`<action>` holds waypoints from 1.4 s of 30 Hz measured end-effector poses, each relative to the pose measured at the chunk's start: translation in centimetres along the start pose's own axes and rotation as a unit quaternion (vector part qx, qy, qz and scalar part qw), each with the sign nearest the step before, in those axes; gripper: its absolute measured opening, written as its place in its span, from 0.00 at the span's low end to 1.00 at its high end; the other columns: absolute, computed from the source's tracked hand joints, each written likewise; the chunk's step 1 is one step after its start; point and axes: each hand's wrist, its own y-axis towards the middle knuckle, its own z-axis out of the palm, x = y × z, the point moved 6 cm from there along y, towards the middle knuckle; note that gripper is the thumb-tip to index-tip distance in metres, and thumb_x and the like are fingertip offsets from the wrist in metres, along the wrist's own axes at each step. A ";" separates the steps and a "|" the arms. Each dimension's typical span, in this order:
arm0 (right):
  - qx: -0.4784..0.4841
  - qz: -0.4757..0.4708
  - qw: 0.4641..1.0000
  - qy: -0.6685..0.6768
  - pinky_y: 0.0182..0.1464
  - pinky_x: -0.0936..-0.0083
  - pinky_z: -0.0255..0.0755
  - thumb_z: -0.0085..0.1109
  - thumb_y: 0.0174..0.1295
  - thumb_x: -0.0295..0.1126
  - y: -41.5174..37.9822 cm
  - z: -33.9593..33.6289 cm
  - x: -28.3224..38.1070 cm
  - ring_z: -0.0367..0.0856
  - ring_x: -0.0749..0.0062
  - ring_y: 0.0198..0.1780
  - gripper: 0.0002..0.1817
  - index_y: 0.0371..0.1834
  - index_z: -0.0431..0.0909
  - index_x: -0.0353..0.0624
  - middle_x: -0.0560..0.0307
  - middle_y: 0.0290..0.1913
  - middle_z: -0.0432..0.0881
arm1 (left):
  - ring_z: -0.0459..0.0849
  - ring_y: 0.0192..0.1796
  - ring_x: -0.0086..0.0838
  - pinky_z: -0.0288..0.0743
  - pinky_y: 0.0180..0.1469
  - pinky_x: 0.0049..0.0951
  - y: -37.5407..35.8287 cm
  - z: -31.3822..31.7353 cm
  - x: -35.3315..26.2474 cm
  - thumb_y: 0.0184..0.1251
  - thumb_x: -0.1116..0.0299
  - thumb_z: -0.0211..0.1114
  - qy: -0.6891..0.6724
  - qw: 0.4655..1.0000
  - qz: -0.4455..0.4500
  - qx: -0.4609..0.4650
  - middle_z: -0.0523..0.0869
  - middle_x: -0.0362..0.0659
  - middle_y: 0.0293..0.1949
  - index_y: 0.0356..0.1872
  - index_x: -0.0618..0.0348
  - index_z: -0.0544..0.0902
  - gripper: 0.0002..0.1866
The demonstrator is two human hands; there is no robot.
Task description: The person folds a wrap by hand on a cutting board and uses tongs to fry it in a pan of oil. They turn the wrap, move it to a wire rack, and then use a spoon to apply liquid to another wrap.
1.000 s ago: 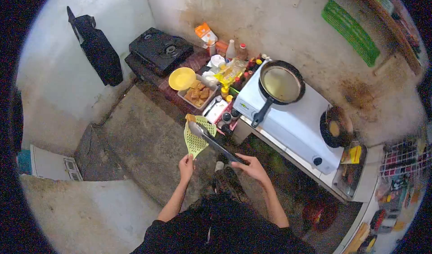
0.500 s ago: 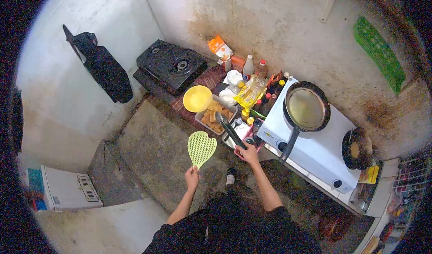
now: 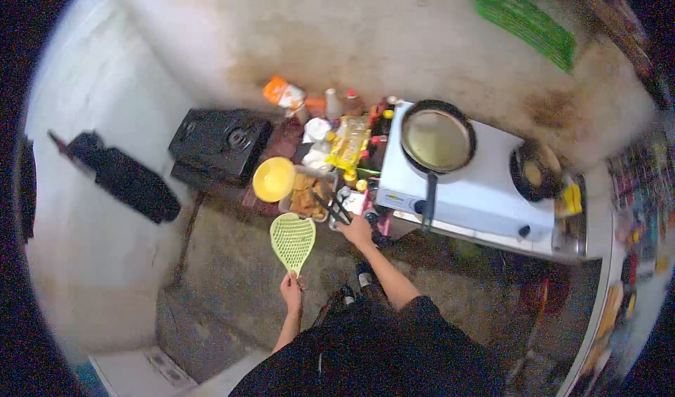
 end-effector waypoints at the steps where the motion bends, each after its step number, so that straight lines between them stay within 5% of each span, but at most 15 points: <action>1: 0.003 0.018 0.999 0.045 0.32 0.76 0.70 0.61 0.44 0.53 -0.8 -0.4 -0.4 0.79 0.69 0.28 0.28 0.41 0.76 0.42 0.52 0.25 0.79 | 0.69 0.19 0.15 0.65 0.20 0.17 -0.2 0.0 -0.8 0.65 0.58 0.52 0.013 1.000 0.013 -0.005 0.75 0.38 0.23 0.33 0.63 0.74 0.15; 2: 0.004 0.034 0.995 0.093 0.31 0.80 0.69 0.61 0.46 0.51 -1.6 -0.9 -0.8 0.78 0.76 0.26 0.27 0.43 0.76 0.42 0.57 0.25 0.79 | 0.69 0.19 0.15 0.65 0.20 0.17 -0.6 0.4 -1.4 0.65 0.58 0.52 0.022 0.999 0.020 0.022 0.75 0.38 0.23 0.33 0.63 0.74 0.15; 4: 0.024 0.009 0.965 0.260 0.46 0.74 0.67 0.61 0.46 0.51 -5.6 -5.1 2.2 0.78 0.65 0.40 0.30 0.48 0.74 0.40 0.47 0.38 0.80 | 0.67 0.19 0.15 0.64 0.21 0.17 -1.2 0.8 -2.7 0.65 0.58 0.51 0.024 0.998 0.041 0.042 0.74 0.36 0.21 0.33 0.63 0.74 0.15; 5: 0.019 0.024 0.949 0.315 0.50 0.75 0.64 0.61 0.49 0.49 -7.6 -7.0 3.3 0.76 0.70 0.42 0.28 0.47 0.74 0.40 0.53 0.38 0.80 | 0.67 0.19 0.15 0.64 0.21 0.17 -1.5 1.2 -3.0 0.65 0.58 0.51 0.033 0.996 0.045 0.073 0.74 0.36 0.21 0.33 0.63 0.74 0.15; 6: 0.016 0.026 0.938 0.346 0.36 0.79 0.69 0.61 0.49 0.48 -9.4 -8.7 3.6 0.75 0.76 0.30 0.29 0.52 0.72 0.45 0.58 0.34 0.80 | 0.66 0.19 0.15 0.62 0.21 0.17 -1.9 1.6 -3.5 0.65 0.58 0.51 0.035 0.992 0.065 0.105 0.73 0.36 0.21 0.32 0.63 0.74 0.16; 8: 0.055 0.115 0.891 0.436 0.20 0.86 0.61 0.59 0.52 0.46 -13.9 -11.6 3.9 0.66 0.86 0.17 0.29 0.57 0.67 0.49 0.66 0.26 0.77 | 0.65 0.19 0.15 0.61 0.22 0.17 -2.8 3.9 -5.0 0.65 0.58 0.50 0.043 0.980 0.086 0.175 0.72 0.35 0.20 0.31 0.63 0.75 0.16; 10: 0.010 0.078 0.850 0.521 0.13 0.90 0.47 0.56 0.56 0.43 -17.6 -15.1 4.5 0.54 0.92 0.13 0.28 0.61 0.62 0.52 0.72 0.18 0.67 | 0.64 0.20 0.14 0.58 0.22 0.17 -4.4 5.8 -7.2 0.65 0.56 0.50 0.051 0.976 0.110 0.182 0.70 0.34 0.19 0.30 0.63 0.75 0.17; 14: -0.108 0.073 0.805 0.579 0.14 0.90 0.48 0.54 0.58 0.40 -25.0 -20.2 1.5 0.56 0.91 0.13 0.31 0.63 0.56 0.46 0.73 0.16 0.61 | 0.63 0.21 0.13 0.57 0.23 0.16 -7.3 10.1 -10.0 0.65 0.56 0.51 0.081 0.943 0.168 0.276 0.71 0.33 0.19 0.31 0.63 0.76 0.18; 21: -0.334 0.115 0.727 0.589 0.15 0.88 0.50 0.52 0.59 0.37 -38.1 -26.1 -6.4 0.57 0.89 0.14 0.31 0.64 0.53 0.42 0.69 0.22 0.65 | 0.67 0.22 0.14 0.60 0.25 0.16 -16.6 19.5 -12.2 0.63 0.60 0.54 0.104 0.885 0.163 0.423 0.75 0.35 0.21 0.33 0.65 0.78 0.16; 27: -0.479 0.161 0.648 0.570 0.13 0.89 0.53 0.50 0.60 0.35 -48.7 -30.4 -14.8 0.58 0.89 0.12 0.27 0.62 0.56 0.40 0.68 0.23 0.67 | 0.67 0.21 0.14 0.60 0.25 0.15 -27.2 29.4 -6.6 0.64 0.62 0.54 0.073 0.835 0.128 0.531 0.76 0.36 0.22 0.31 0.65 0.78 0.14; 30: -0.519 0.198 0.630 0.543 0.13 0.89 0.52 0.52 0.59 0.35 -53.8 -32.5 -18.9 0.58 0.90 0.13 0.27 0.62 0.58 0.40 0.68 0.23 0.67 | 0.66 0.21 0.13 0.59 0.25 0.16 -33.4 33.3 -2.6 0.64 0.62 0.54 0.074 0.813 0.043 0.576 0.76 0.36 0.22 0.32 0.64 0.78 0.13; 36: -0.611 0.259 0.619 0.421 0.15 0.87 0.49 0.59 0.54 0.38 -62.0 -36.6 -25.6 0.57 0.90 0.14 0.29 0.59 0.64 0.42 0.73 0.18 0.65 | 0.65 0.22 0.14 0.58 0.26 0.17 -45.4 40.0 2.2 0.63 0.61 0.55 0.112 0.756 0.031 0.645 0.77 0.36 0.22 0.33 0.64 0.79 0.14; 42: -0.626 0.289 0.562 0.457 0.13 0.85 0.47 0.59 0.54 0.37 -66.5 -42.3 -31.3 0.57 0.89 0.12 0.28 0.58 0.65 0.41 0.71 0.16 0.65 | 0.66 0.22 0.14 0.58 0.26 0.18 -52.8 46.6 5.2 0.63 0.60 0.55 0.135 0.717 0.022 0.684 0.77 0.36 0.22 0.33 0.64 0.79 0.15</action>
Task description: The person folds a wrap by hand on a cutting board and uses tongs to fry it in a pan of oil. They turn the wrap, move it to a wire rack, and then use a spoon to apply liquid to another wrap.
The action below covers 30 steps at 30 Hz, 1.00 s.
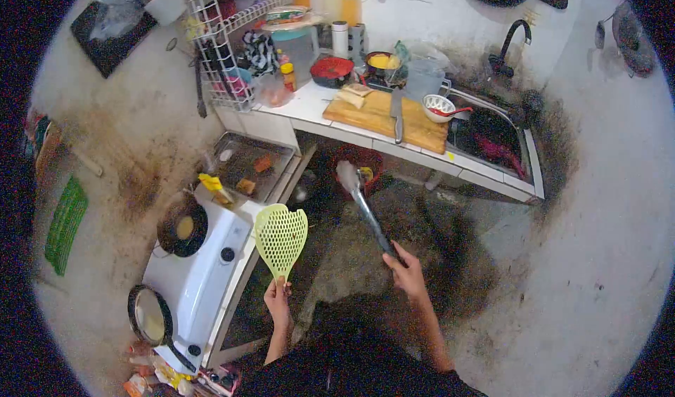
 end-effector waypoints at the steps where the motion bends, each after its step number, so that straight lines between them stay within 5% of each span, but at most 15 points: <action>1: -0.005 0.001 1.000 0.002 0.13 0.85 0.47 0.59 0.54 0.37 1.7 -0.6 1.1 0.57 0.89 0.12 0.28 0.58 0.65 0.41 0.71 0.16 0.65 | 0.66 0.22 0.14 0.58 0.26 0.18 1.2 1.1 -0.1 0.63 0.60 0.55 0.006 1.000 -0.003 0.007 0.78 0.36 0.22 0.33 0.64 0.79 0.15; 6: 0.050 -0.035 0.986 -0.158 0.15 0.87 0.51 0.54 0.53 0.52 11.4 -3.1 10.8 0.60 0.88 0.15 0.24 0.39 0.74 0.42 0.69 0.17 0.66 | 0.67 0.23 0.14 0.60 0.26 0.18 7.7 5.9 -1.4 0.63 0.59 0.55 0.021 0.998 -0.023 0.055 0.78 0.36 0.22 0.34 0.64 0.79 0.15; 10: 0.068 0.007 0.959 -0.275 0.16 0.86 0.52 0.52 0.52 0.57 19.1 -4.9 19.1 0.62 0.86 0.17 0.25 0.29 0.74 0.43 0.69 0.19 0.68 | 0.67 0.23 0.14 0.60 0.27 0.18 14.3 9.4 -2.8 0.63 0.59 0.55 0.044 0.995 0.023 0.089 0.78 0.35 0.22 0.34 0.64 0.79 0.15; 14: 0.051 0.064 0.947 -0.312 0.10 0.85 0.46 0.53 0.53 0.55 24.8 -5.7 23.5 0.54 0.87 0.07 0.23 0.20 0.71 0.44 0.67 0.13 0.67 | 0.67 0.24 0.13 0.61 0.27 0.17 19.5 12.1 -4.2 0.63 0.60 0.55 0.037 0.993 0.022 0.108 0.78 0.35 0.22 0.36 0.64 0.79 0.15; 19: 0.075 0.179 0.959 -0.207 0.07 0.92 0.42 0.54 0.54 0.50 28.5 -5.6 24.6 0.53 0.89 0.08 0.20 0.36 0.69 0.45 0.63 0.18 0.69 | 0.68 0.24 0.14 0.61 0.27 0.16 23.7 13.7 -5.1 0.63 0.62 0.55 0.035 0.994 0.015 0.106 0.78 0.35 0.23 0.36 0.64 0.79 0.14; 30: 0.147 0.223 0.946 -0.184 0.06 0.91 0.44 0.54 0.56 0.47 35.1 -6.1 25.1 0.53 0.89 0.07 0.19 0.40 0.69 0.45 0.61 0.21 0.70 | 0.68 0.23 0.14 0.60 0.26 0.17 25.5 13.4 -3.8 0.62 0.61 0.56 0.034 0.997 0.019 0.067 0.78 0.36 0.22 0.34 0.64 0.80 0.14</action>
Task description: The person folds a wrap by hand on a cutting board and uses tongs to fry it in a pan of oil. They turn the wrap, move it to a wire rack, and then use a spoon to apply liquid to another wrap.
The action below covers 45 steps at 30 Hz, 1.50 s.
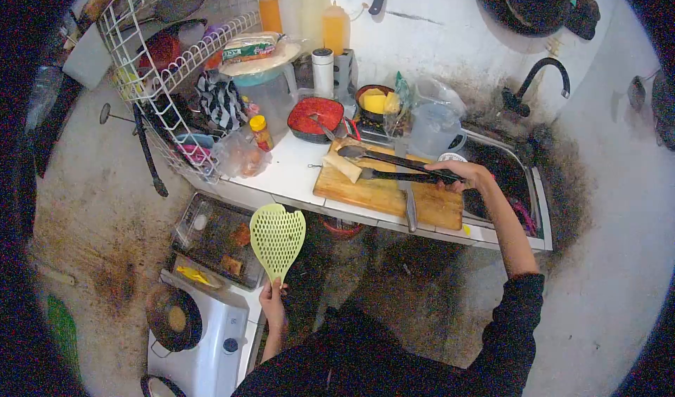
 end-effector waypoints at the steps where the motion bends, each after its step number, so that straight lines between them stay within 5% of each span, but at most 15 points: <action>1: 0.001 0.001 1.000 -0.001 0.06 0.91 0.44 0.54 0.56 0.47 0.4 -0.2 0.1 0.53 0.89 0.07 0.19 0.40 0.69 0.45 0.61 0.21 0.70 | 0.68 0.23 0.14 0.60 0.26 0.17 0.0 0.1 0.0 0.62 0.61 0.56 0.000 1.000 -0.001 -0.001 0.78 0.36 0.22 0.34 0.64 0.80 0.14; 6: -0.027 0.014 0.998 -0.047 0.08 0.92 0.46 0.61 0.47 0.51 1.7 -0.5 0.7 0.57 0.90 0.08 0.21 0.35 0.74 0.47 0.66 0.19 0.72 | 0.71 0.25 0.15 0.62 0.28 0.17 0.0 0.4 -0.1 0.61 0.62 0.57 0.006 0.999 -0.039 0.000 0.79 0.36 0.24 0.33 0.62 0.79 0.12; 16: -0.026 -0.062 0.997 0.027 0.06 0.92 0.42 0.56 0.54 0.45 3.0 0.6 -1.9 0.56 0.89 0.07 0.17 0.37 0.71 0.44 0.65 0.18 0.70 | 0.67 0.23 0.14 0.59 0.26 0.17 -0.8 0.3 -0.5 0.63 0.61 0.55 0.006 0.999 -0.012 -0.031 0.78 0.36 0.21 0.34 0.64 0.79 0.14; 17: -0.058 -0.029 0.998 -0.016 0.15 0.92 0.52 0.58 0.53 0.44 2.9 -0.4 -2.7 0.65 0.90 0.21 0.16 0.37 0.74 0.45 0.71 0.24 0.71 | 0.68 0.23 0.14 0.60 0.26 0.17 -0.9 0.3 -0.4 0.63 0.61 0.55 0.014 0.999 -0.008 -0.031 0.78 0.36 0.22 0.35 0.65 0.79 0.15; 20: -0.031 -0.075 0.997 0.009 0.12 0.92 0.51 0.58 0.52 0.45 3.7 -0.5 -4.2 0.64 0.90 0.17 0.17 0.35 0.73 0.45 0.69 0.23 0.71 | 0.69 0.23 0.13 0.61 0.27 0.17 -1.4 0.5 -0.3 0.63 0.60 0.55 0.019 0.999 -0.001 -0.031 0.78 0.36 0.22 0.37 0.65 0.79 0.15; 21: 0.045 -0.092 0.994 0.049 0.08 0.91 0.48 0.59 0.51 0.46 3.0 0.6 -3.9 0.60 0.90 0.12 0.17 0.33 0.72 0.44 0.68 0.21 0.70 | 0.69 0.23 0.13 0.62 0.27 0.17 -1.7 0.6 -0.2 0.63 0.60 0.56 0.020 0.999 0.003 -0.025 0.79 0.36 0.22 0.38 0.65 0.79 0.16; 27: 0.000 -0.092 0.996 0.017 0.06 0.90 0.46 0.53 0.56 0.45 1.6 0.9 -4.4 0.56 0.89 0.08 0.15 0.28 0.70 0.43 0.68 0.18 0.69 | 0.69 0.23 0.13 0.62 0.26 0.17 -4.0 0.9 0.2 0.62 0.61 0.57 -0.001 0.999 -0.004 -0.041 0.80 0.37 0.24 0.42 0.64 0.79 0.16; 34: 0.039 -0.174 0.979 -0.103 0.10 0.89 0.47 0.51 0.57 0.47 -2.3 8.5 -1.6 0.58 0.88 0.09 0.19 0.20 0.71 0.41 0.66 0.15 0.68 | 0.70 0.25 0.13 0.62 0.28 0.16 -9.2 -0.7 0.4 0.62 0.61 0.56 -0.026 0.995 -0.025 -0.091 0.80 0.36 0.24 0.41 0.65 0.79 0.16; 45: 0.335 -0.203 0.892 -0.223 0.11 0.91 0.47 0.51 0.59 0.41 -2.9 30.5 -3.1 0.59 0.92 0.13 0.17 0.45 0.73 0.40 0.69 0.21 0.67 | 0.72 0.26 0.13 0.64 0.29 0.15 -20.8 -14.1 2.3 0.63 0.61 0.56 -0.068 0.953 0.030 -0.295 0.80 0.36 0.25 0.41 0.66 0.78 0.16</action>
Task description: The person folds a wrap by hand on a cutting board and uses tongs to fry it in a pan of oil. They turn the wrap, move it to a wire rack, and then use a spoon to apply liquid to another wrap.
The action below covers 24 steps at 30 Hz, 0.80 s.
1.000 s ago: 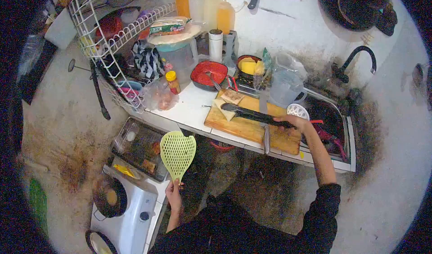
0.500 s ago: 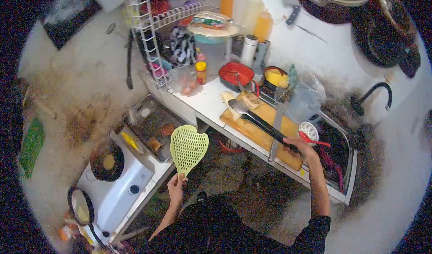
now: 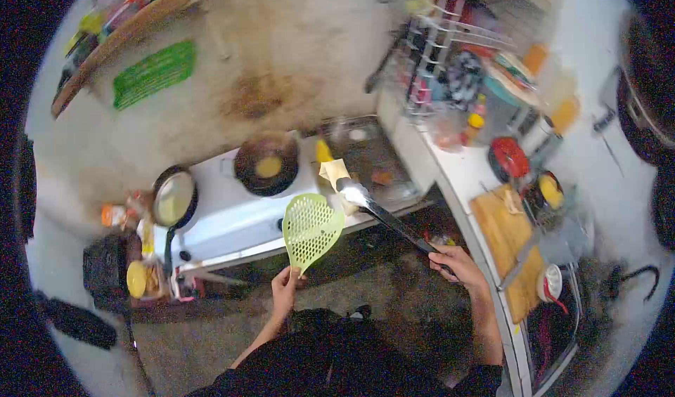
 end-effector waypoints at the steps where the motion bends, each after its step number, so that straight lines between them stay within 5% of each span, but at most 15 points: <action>1: 0.019 0.002 1.000 -0.007 0.11 0.91 0.47 0.51 0.59 0.41 1.1 1.9 0.5 0.59 0.92 0.13 0.17 0.45 0.73 0.40 0.69 0.21 0.67 | 0.72 0.26 0.13 0.64 0.29 0.15 -0.3 -2.0 -0.6 0.63 0.61 0.56 -0.003 1.000 0.001 -0.020 0.80 0.36 0.25 0.41 0.66 0.78 0.16; 7: 0.083 0.012 0.996 -0.033 0.11 0.91 0.49 0.51 0.59 0.38 6.8 14.4 1.9 0.56 0.92 0.11 0.23 0.55 0.67 0.38 0.67 0.20 0.68 | 0.71 0.25 0.12 0.64 0.28 0.15 -2.2 -14.5 -3.9 0.63 0.61 0.56 -0.010 0.992 0.000 -0.129 0.80 0.36 0.25 0.41 0.65 0.78 0.16; 9: 0.131 0.019 0.990 -0.039 0.11 0.91 0.49 0.51 0.59 0.37 8.5 18.6 1.5 0.56 0.91 0.10 0.25 0.58 0.64 0.38 0.66 0.20 0.68 | 0.70 0.24 0.11 0.63 0.27 0.14 -2.7 -18.5 -5.6 0.63 0.61 0.56 0.013 0.985 0.062 -0.158 0.80 0.35 0.25 0.40 0.65 0.79 0.16; 15: 0.180 0.041 0.982 -0.027 0.11 0.90 0.46 0.51 0.59 0.38 12.5 29.2 2.3 0.56 0.91 0.11 0.17 0.49 0.72 0.43 0.69 0.21 0.66 | 0.70 0.24 0.12 0.63 0.27 0.15 -4.4 -28.1 -6.6 0.63 0.60 0.55 0.013 0.974 0.044 -0.223 0.79 0.36 0.24 0.38 0.64 0.79 0.15; 19: 0.204 0.012 0.975 -0.087 0.11 0.89 0.44 0.52 0.58 0.42 17.6 35.5 3.9 0.55 0.91 0.10 0.15 0.38 0.74 0.41 0.69 0.19 0.66 | 0.72 0.27 0.13 0.64 0.28 0.15 -5.8 -33.9 -6.4 0.63 0.62 0.55 0.000 0.959 0.053 -0.280 0.80 0.36 0.25 0.39 0.65 0.79 0.14; 24: 0.231 -0.023 0.955 -0.185 0.10 0.88 0.44 0.54 0.56 0.45 26.4 43.0 6.5 0.55 0.91 0.10 0.16 0.35 0.74 0.42 0.69 0.18 0.66 | 0.68 0.24 0.12 0.61 0.26 0.14 -8.3 -39.4 -6.6 0.64 0.64 0.54 -0.008 0.922 0.069 -0.380 0.79 0.35 0.24 0.39 0.65 0.78 0.14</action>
